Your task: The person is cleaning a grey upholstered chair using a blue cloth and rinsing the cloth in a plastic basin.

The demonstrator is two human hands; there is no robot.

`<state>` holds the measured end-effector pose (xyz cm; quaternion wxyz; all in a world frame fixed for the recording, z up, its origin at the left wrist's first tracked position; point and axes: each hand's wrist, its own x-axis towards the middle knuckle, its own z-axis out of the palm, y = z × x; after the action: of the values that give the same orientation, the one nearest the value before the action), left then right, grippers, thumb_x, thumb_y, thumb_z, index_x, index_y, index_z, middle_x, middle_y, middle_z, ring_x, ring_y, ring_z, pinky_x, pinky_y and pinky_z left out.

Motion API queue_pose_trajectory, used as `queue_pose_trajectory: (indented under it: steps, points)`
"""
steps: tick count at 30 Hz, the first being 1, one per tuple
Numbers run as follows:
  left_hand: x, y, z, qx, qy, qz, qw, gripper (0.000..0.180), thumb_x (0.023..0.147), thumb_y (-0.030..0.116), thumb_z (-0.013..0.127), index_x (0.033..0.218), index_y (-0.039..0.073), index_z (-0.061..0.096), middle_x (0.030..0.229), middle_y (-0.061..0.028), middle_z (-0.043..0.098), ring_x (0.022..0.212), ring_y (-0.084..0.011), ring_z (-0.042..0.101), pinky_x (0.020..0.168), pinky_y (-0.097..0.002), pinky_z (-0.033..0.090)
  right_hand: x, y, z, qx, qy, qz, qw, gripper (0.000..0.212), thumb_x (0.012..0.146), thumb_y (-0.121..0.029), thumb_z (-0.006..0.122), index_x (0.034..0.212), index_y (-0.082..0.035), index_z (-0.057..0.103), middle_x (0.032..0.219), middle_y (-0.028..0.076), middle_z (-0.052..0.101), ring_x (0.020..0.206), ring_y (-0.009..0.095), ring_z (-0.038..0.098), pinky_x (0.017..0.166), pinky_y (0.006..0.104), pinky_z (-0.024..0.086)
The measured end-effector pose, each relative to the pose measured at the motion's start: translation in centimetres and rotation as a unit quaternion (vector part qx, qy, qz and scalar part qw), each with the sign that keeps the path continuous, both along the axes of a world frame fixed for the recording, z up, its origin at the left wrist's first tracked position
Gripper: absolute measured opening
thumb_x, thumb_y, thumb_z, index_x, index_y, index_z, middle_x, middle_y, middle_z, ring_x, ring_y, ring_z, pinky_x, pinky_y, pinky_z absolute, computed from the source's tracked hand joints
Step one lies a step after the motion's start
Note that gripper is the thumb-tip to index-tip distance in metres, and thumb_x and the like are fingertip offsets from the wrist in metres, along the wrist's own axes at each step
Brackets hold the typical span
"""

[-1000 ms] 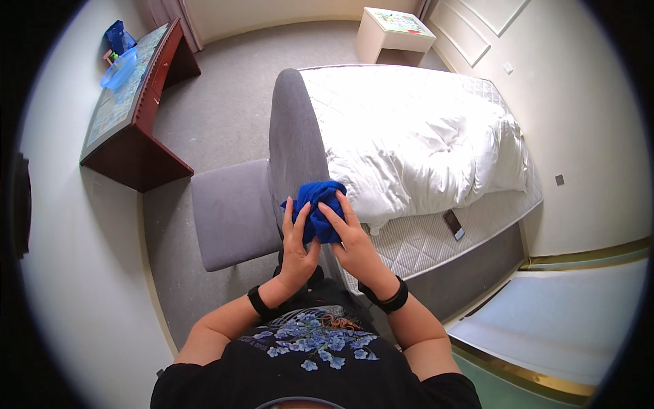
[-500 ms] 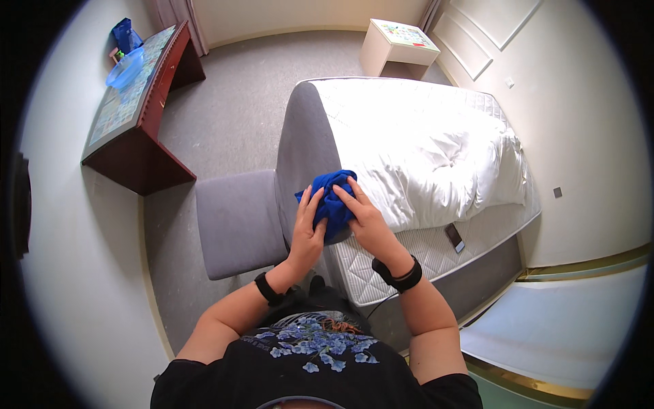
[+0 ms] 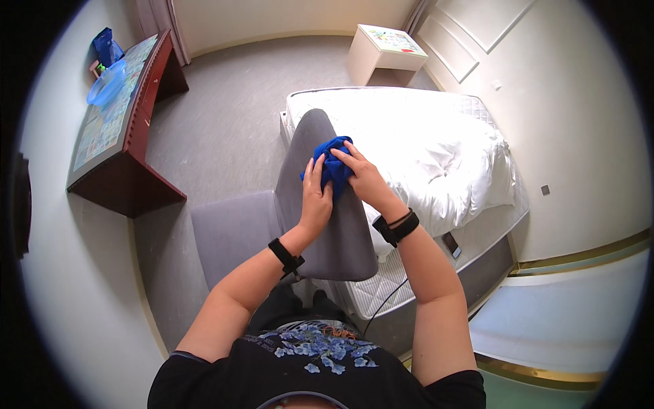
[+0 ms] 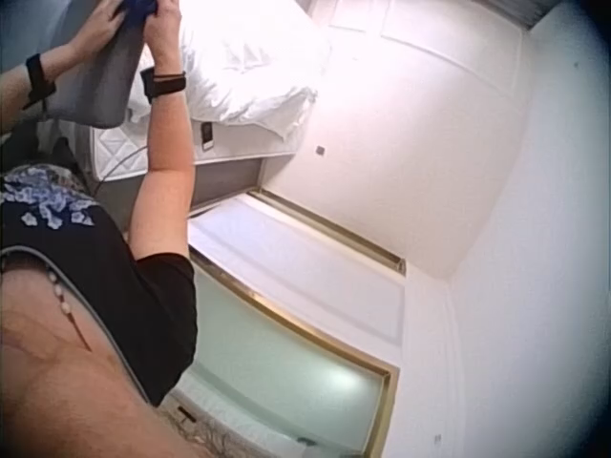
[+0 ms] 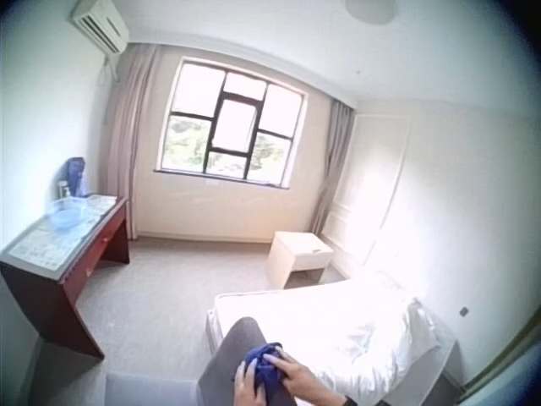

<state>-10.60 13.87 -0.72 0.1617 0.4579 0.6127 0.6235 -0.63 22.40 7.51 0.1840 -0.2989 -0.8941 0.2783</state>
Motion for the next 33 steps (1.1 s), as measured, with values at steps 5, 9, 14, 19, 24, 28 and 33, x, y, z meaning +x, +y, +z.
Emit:
queue_pose_trajectory:
  steps: [5,9,14,19,24,28,33]
  points:
    - [-3.2,4.0,0.1,0.001,0.008,0.009,1.000,0.056,0.085,0.002,0.049,0.138,0.012,0.031,0.138,-0.0300,0.026,0.129,-0.0442,0.025,0.107,-0.0458,0.021,-3.4,3.7,0.0,0.011,-0.002,-0.009,1.000,0.064,0.069,0.011,0.045,0.128,-0.014,0.050,0.140,0.017,0.036,0.125,0.034,0.041,0.102,0.0362,0.037]
    - [-5.4,6.8,0.0,-0.004,0.014,0.024,1.000,0.057,0.084,0.002,0.049,0.138,0.013,0.032,0.137,-0.0314,0.026,0.128,-0.0453,0.026,0.107,-0.0465,0.021,-5.8,6.0,0.0,-0.004,0.003,-0.022,1.000,0.066,0.067,0.012,0.045,0.128,-0.015,0.050,0.140,0.017,0.036,0.126,0.033,0.039,0.103,0.0350,0.035]
    - [-7.2,9.3,0.1,-0.002,0.015,0.032,0.999,0.061,0.081,0.001,0.049,0.138,0.013,0.032,0.136,-0.0319,0.027,0.128,-0.0448,0.026,0.107,-0.0475,0.021,-7.6,8.3,-0.3,-0.049,0.017,-0.037,0.998,0.068,0.066,0.013,0.046,0.128,-0.015,0.049,0.139,0.018,0.038,0.129,0.031,0.036,0.105,0.0334,0.032]
    - [-7.4,10.7,-0.5,0.001,0.005,0.031,1.000,0.060,0.081,0.001,0.047,0.138,0.012,0.032,0.136,-0.0309,0.027,0.129,-0.0460,0.024,0.107,-0.0490,0.020,-8.2,9.4,-1.6,-0.007,0.040,-0.048,0.998,0.065,0.067,0.014,0.046,0.124,-0.015,0.052,0.132,0.022,0.044,0.123,0.035,0.042,0.103,0.0352,0.035]
    - [-6.8,9.8,-0.6,-0.003,-0.005,0.041,0.999,0.058,0.082,0.003,0.047,0.137,0.012,0.031,0.138,-0.0295,0.025,0.129,-0.0466,0.022,0.107,-0.0495,0.019,-7.8,8.4,-1.5,-0.017,0.036,-0.038,0.998,0.064,0.067,0.012,0.048,0.125,-0.014,0.050,0.135,0.019,0.041,0.128,0.033,0.036,0.105,0.0346,0.031]
    - [-5.5,8.3,-0.4,-0.014,0.000,0.036,0.999,0.058,0.084,0.004,0.047,0.139,0.011,0.028,0.140,-0.0294,0.022,0.131,-0.0467,0.018,0.108,-0.0497,0.017,-6.5,7.0,-1.0,-0.015,0.030,-0.036,0.999,0.063,0.068,0.012,0.048,0.125,-0.014,0.051,0.137,0.019,0.039,0.129,0.033,0.036,0.105,0.0344,0.032]
    - [-2.5,4.6,-0.3,-0.024,-0.012,0.015,1.000,0.059,0.086,0.005,0.046,0.140,0.012,0.025,0.141,-0.0292,0.018,0.132,-0.0464,0.016,0.108,-0.0490,0.016,-3.6,3.8,-1.2,-0.005,0.041,-0.020,0.999,0.060,0.069,0.011,0.046,0.124,-0.012,0.051,0.137,0.018,0.038,0.126,0.033,0.038,0.102,0.0348,0.036]
